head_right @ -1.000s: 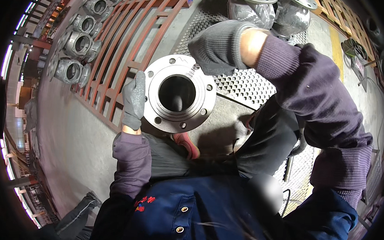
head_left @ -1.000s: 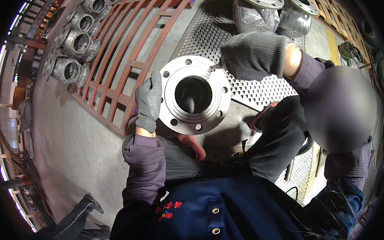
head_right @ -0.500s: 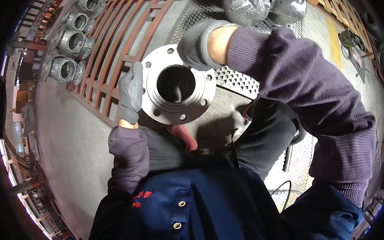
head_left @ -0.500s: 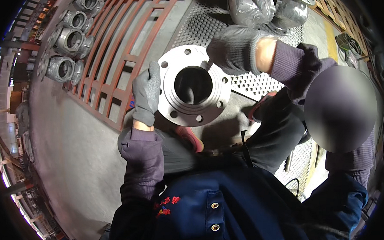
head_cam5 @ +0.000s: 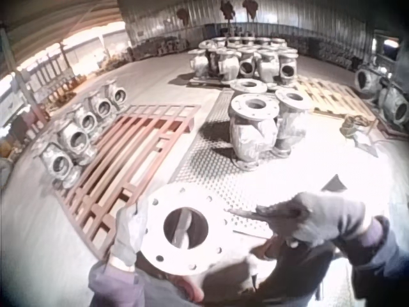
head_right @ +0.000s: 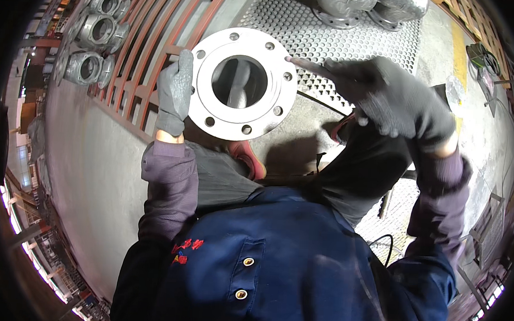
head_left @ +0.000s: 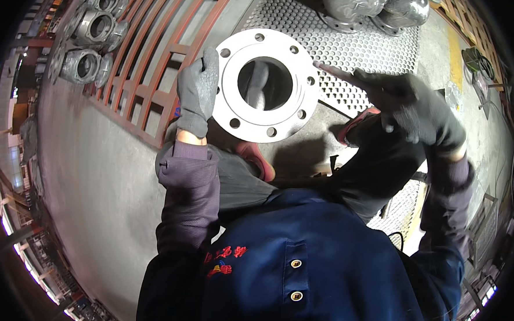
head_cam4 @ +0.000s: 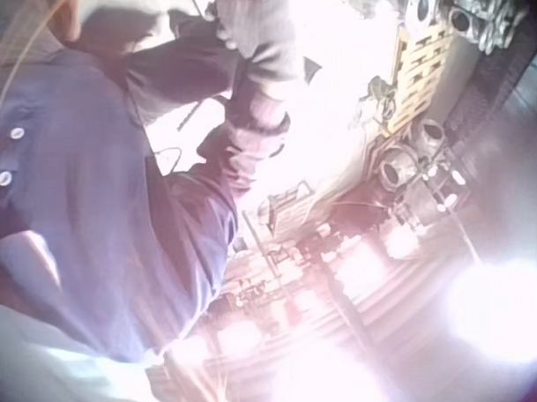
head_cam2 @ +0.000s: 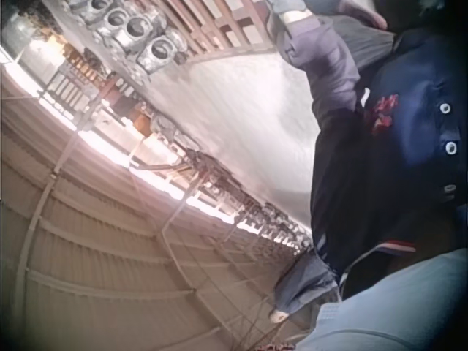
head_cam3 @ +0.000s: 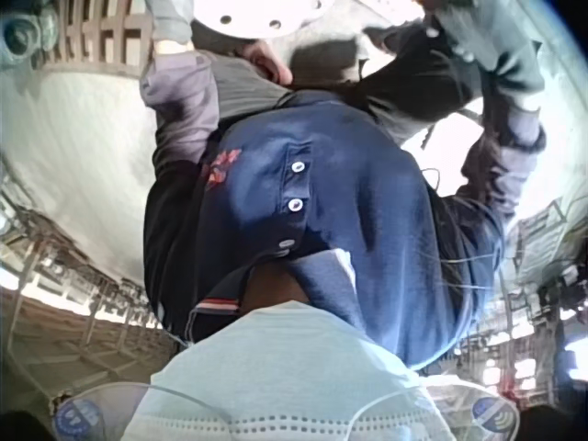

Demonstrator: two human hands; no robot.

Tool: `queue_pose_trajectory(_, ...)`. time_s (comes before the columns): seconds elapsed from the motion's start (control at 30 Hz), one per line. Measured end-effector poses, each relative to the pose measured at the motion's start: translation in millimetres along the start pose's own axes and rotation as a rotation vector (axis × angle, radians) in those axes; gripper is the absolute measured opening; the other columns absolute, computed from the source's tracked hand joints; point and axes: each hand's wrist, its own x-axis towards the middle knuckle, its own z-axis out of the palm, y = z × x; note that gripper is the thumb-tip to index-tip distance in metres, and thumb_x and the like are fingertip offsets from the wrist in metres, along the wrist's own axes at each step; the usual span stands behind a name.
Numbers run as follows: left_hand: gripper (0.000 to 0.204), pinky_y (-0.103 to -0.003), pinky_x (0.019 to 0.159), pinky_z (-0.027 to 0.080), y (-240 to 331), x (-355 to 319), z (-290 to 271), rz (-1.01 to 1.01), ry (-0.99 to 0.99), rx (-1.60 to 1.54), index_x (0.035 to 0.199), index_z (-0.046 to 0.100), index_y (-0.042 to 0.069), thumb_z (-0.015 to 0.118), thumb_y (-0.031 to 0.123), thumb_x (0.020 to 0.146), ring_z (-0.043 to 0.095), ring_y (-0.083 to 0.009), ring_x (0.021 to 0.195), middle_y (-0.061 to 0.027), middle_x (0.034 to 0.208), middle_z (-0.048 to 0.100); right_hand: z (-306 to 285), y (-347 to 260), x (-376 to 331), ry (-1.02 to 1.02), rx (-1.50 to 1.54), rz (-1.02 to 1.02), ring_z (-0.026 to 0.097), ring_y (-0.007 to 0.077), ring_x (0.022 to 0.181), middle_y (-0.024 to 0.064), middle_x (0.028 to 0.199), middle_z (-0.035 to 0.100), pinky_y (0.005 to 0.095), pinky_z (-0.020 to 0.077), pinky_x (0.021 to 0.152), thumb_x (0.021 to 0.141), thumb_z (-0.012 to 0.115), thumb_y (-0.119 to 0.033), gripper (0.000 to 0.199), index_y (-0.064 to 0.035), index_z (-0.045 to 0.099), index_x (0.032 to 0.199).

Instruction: Polishing and deburring large metal valve bodies or industrial fittings using hand tools and a hammer.

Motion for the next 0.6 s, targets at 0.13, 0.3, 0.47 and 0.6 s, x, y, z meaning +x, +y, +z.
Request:
queue_pose_trajectory(0.13, 0.053, -0.027, 0.046, 0.037, -16.4, 5.8, -3.3, 0.031, 0.020, 0.013, 0.080, 0.066, -0.002, 0.045, 0.044, 0.098, 0.047, -0.0070, 0.051, 0.0004, 0.057, 0.054, 47.4, -0.2, -25.6, 0.158, 0.437, 0.435, 0.053, 0.0043, 0.049, -0.0015, 0.067, 0.057, 0.0177, 0.0375, 0.036, 0.095, 0.054, -0.031, 0.045, -0.0030, 0.051, 0.131)
queue_pose_trajectory(0.3, 0.053, -0.031, 0.049, 0.043, -41.1, 26.6, -16.1, -0.049, 0.058, -0.008, 0.078, 0.065, -0.002, 0.044, 0.043, 0.097, 0.057, -0.0153, 0.053, -0.0059, 0.058, 0.060, 83.3, 11.9, -26.5, 0.167, 0.679, 0.414, 0.046, 0.0042, 0.040, 0.0025, 0.063, 0.058, 0.0171, 0.0325, 0.033, 0.097, 0.051, -0.030, 0.044, -0.0011, 0.051, 0.130)
queue_pose_trajectory(0.47, 0.040, -0.031, 0.052, 0.051, -75.8, 41.8, -47.7, 0.086, 0.032, 0.331, 0.094, 0.061, -0.003, 0.043, 0.033, 0.098, 0.067, -0.0229, 0.065, -0.0128, 0.079, 0.069, 99.0, 13.4, -5.7, 0.163, 0.784, 0.372, 0.040, 0.0042, 0.036, 0.0010, 0.060, 0.056, 0.0184, 0.0303, 0.033, 0.098, 0.047, -0.030, 0.042, -0.0003, 0.051, 0.128)
queue_pose_trajectory(0.6, 0.041, -0.030, 0.058, 0.052, -85.3, 47.0, -53.1, -0.075, 0.070, -0.298, 0.091, 0.065, -0.001, 0.045, 0.034, 0.097, 0.066, -0.0176, 0.064, -0.0116, 0.079, 0.069, 106.5, 10.8, 15.9, 0.138, 0.808, 0.366, 0.040, 0.0048, 0.036, 0.0033, 0.060, 0.055, 0.0188, 0.0307, 0.034, 0.096, 0.049, -0.037, 0.045, -0.0018, 0.054, 0.124)
